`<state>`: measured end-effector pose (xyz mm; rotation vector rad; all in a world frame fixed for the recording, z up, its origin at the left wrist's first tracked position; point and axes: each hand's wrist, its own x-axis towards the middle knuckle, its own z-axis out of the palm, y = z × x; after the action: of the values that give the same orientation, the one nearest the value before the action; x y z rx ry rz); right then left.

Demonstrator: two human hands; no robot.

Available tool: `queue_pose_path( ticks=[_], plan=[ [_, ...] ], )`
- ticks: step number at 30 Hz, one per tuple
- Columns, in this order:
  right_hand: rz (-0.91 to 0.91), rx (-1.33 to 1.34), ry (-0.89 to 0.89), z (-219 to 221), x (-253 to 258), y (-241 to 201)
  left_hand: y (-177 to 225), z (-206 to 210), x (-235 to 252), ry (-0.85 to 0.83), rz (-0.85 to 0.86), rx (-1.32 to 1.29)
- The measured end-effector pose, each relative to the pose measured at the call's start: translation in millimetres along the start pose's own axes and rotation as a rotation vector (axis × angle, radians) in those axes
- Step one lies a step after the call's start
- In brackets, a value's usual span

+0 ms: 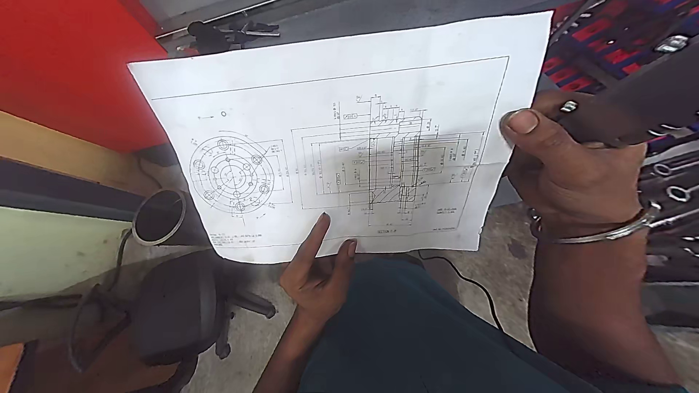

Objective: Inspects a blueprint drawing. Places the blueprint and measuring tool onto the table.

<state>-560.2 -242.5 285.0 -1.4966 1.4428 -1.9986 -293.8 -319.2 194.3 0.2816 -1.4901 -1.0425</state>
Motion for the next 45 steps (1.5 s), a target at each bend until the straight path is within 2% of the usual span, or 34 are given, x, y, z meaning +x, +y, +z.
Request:
queue_pose_path(
  ticks=[45],
  plan=[
    [0.018, -0.013, -0.005, 2.1, -0.7, 1.3, -1.2, -0.9, -3.0, 0.022, -0.002, 0.005]
  ],
)
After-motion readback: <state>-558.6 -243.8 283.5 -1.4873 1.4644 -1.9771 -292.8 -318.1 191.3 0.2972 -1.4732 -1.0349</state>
